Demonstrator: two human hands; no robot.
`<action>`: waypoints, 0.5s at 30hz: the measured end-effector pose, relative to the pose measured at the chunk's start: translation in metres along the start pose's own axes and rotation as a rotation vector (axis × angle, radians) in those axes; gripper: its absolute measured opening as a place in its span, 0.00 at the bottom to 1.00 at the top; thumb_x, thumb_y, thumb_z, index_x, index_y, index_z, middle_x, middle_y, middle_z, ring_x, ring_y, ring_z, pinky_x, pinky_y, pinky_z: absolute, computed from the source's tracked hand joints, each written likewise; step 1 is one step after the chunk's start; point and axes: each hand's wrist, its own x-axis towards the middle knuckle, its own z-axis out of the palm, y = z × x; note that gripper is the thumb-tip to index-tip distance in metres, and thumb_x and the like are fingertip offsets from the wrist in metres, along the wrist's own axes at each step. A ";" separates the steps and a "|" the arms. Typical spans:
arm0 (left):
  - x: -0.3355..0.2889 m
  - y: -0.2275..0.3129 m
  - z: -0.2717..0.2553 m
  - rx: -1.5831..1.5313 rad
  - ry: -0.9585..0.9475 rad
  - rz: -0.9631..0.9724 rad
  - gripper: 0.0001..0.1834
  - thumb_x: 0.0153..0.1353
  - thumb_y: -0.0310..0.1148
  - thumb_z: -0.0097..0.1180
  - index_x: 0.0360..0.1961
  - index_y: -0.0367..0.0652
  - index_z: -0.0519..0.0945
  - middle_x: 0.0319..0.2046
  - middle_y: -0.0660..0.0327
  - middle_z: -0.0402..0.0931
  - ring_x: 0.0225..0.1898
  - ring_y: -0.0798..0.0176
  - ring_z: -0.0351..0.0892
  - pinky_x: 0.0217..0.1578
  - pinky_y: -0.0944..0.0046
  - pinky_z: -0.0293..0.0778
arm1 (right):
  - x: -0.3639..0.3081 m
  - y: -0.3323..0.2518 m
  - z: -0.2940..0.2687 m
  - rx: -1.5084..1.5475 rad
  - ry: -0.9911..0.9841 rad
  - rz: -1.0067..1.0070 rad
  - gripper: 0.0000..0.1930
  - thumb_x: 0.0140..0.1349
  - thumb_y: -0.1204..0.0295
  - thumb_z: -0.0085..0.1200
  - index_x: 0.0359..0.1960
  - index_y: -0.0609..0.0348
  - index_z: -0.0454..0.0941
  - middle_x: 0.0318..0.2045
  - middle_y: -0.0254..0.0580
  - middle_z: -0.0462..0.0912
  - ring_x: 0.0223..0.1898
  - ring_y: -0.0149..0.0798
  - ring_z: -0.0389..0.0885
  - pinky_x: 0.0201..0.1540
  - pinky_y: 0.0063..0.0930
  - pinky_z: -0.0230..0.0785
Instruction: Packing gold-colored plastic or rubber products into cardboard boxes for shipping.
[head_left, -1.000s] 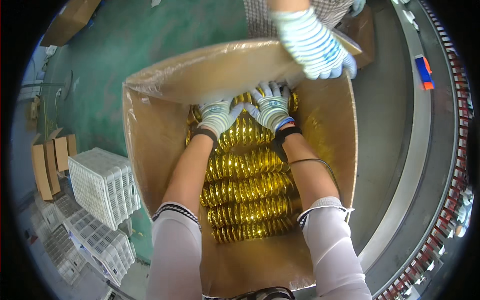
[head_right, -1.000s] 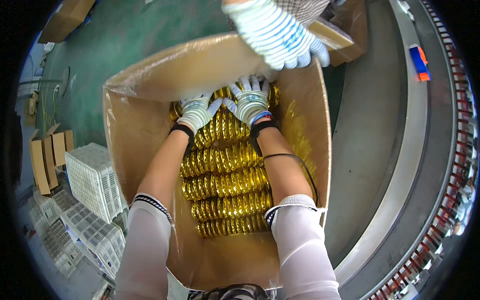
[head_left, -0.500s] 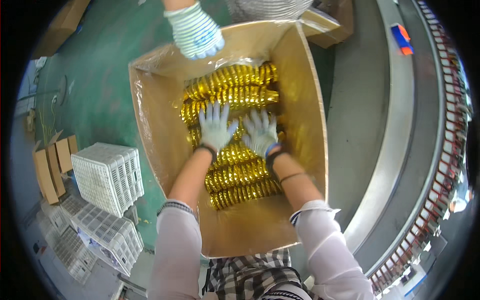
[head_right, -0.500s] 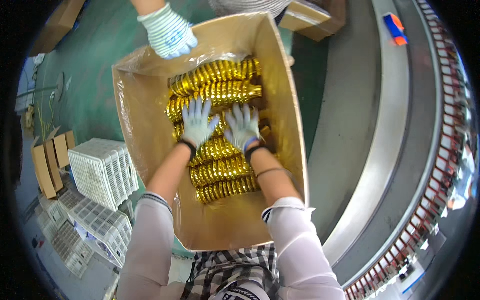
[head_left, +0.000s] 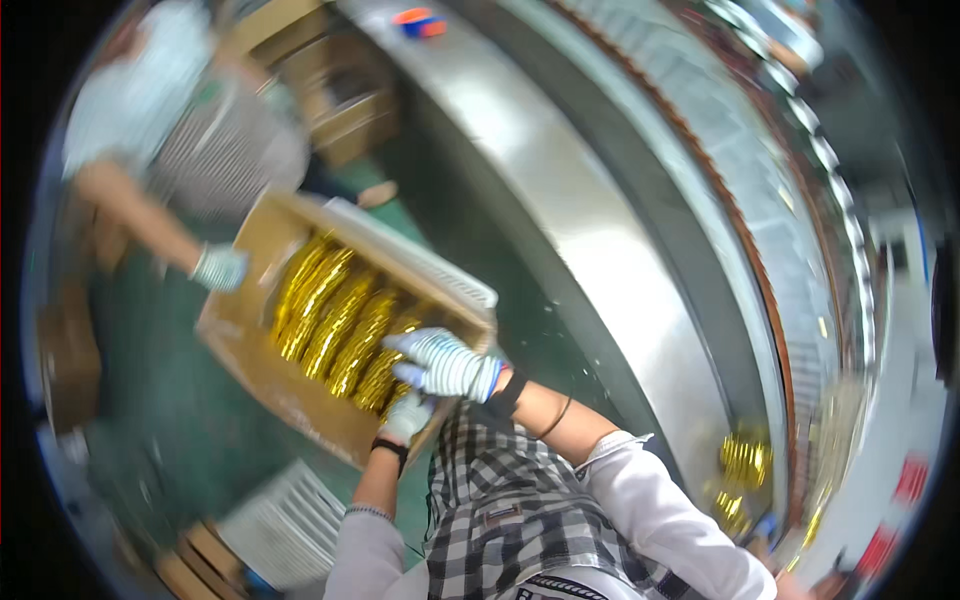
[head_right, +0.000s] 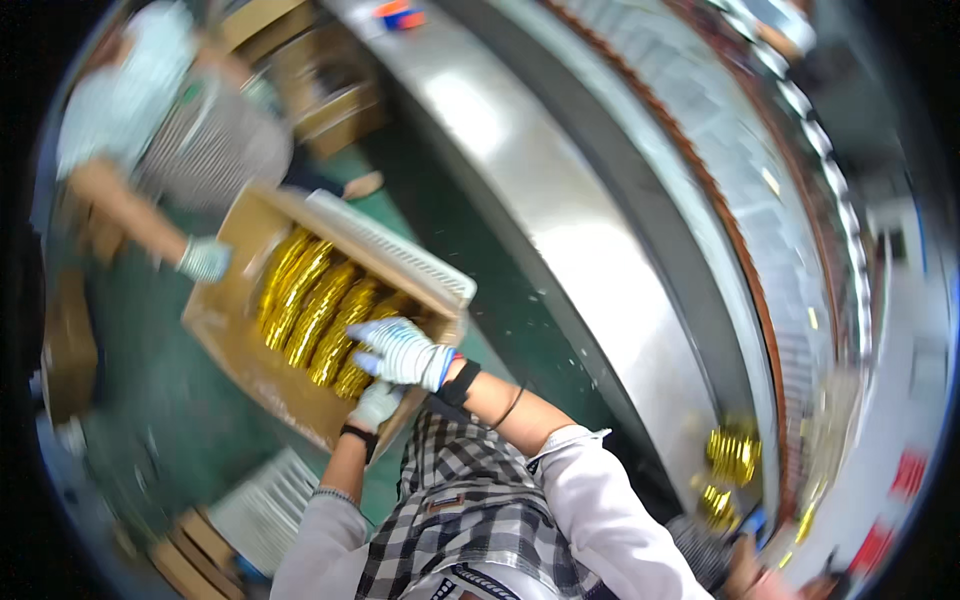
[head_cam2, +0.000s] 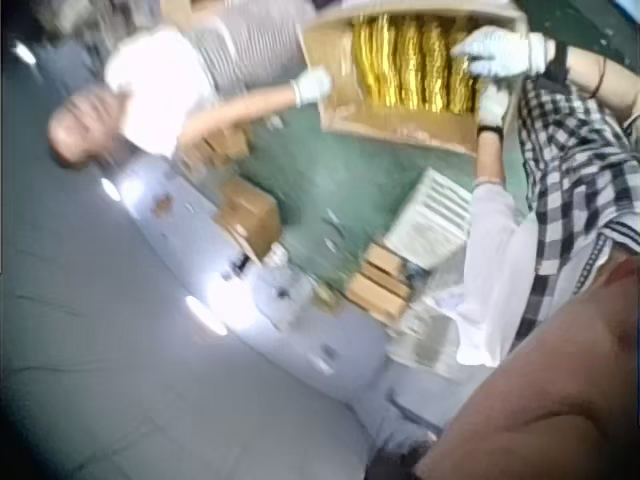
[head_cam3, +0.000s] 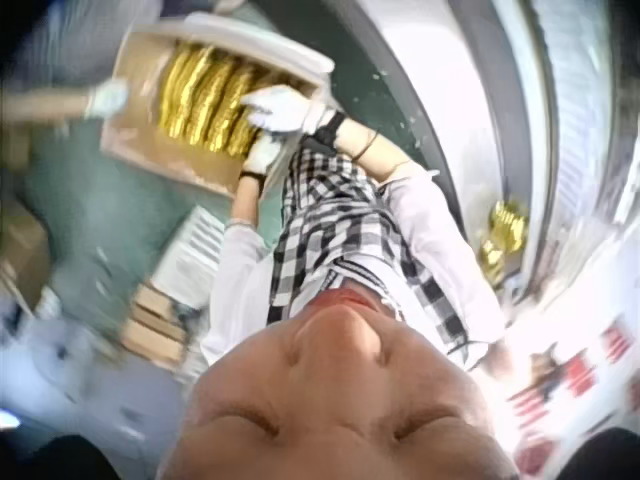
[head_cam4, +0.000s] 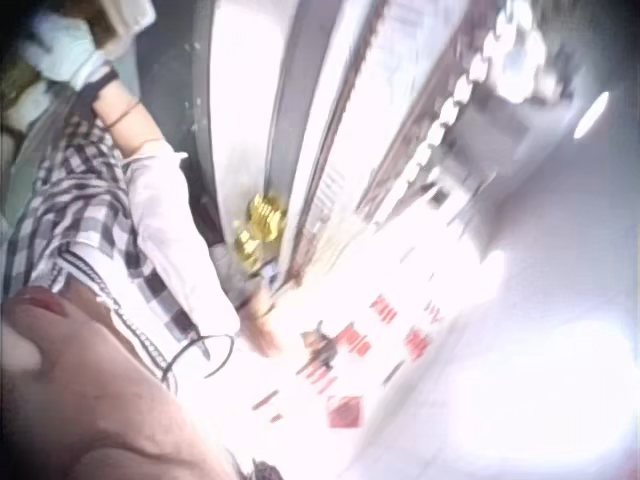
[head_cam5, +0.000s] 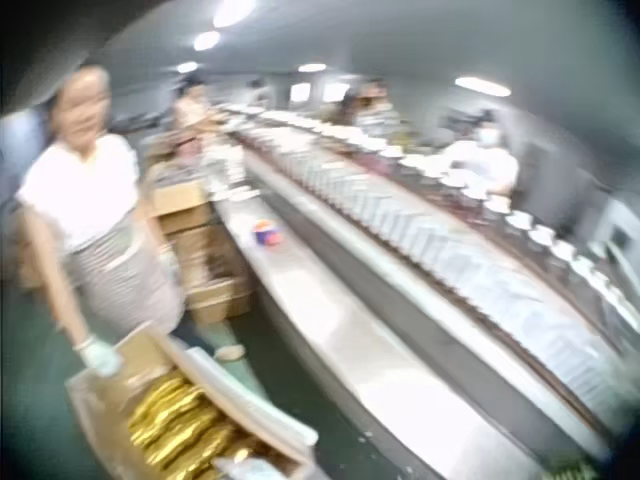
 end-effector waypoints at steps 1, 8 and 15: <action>0.011 -0.014 -0.023 0.046 -0.069 0.074 0.30 0.71 0.52 0.49 0.67 0.47 0.73 0.60 0.41 0.77 0.61 0.34 0.75 0.61 0.43 0.71 | -0.004 -0.008 -0.002 0.077 0.065 0.038 0.25 0.68 0.63 0.56 0.62 0.67 0.75 0.52 0.64 0.82 0.54 0.61 0.81 0.61 0.48 0.72; 0.137 0.061 -0.199 -0.160 0.184 0.194 0.28 0.76 0.36 0.48 0.70 0.27 0.66 0.64 0.45 0.73 0.62 0.53 0.73 0.65 0.59 0.68 | -0.123 0.083 -0.029 -0.251 0.533 0.324 0.25 0.66 0.63 0.58 0.62 0.62 0.75 0.47 0.61 0.84 0.50 0.62 0.81 0.56 0.51 0.73; 0.220 0.152 -0.169 0.145 -0.283 0.422 0.24 0.75 0.37 0.51 0.65 0.32 0.74 0.59 0.50 0.79 0.60 0.55 0.76 0.64 0.59 0.68 | -0.250 0.089 0.026 0.016 0.914 0.968 0.31 0.64 0.56 0.57 0.64 0.63 0.74 0.56 0.64 0.81 0.60 0.61 0.79 0.64 0.46 0.70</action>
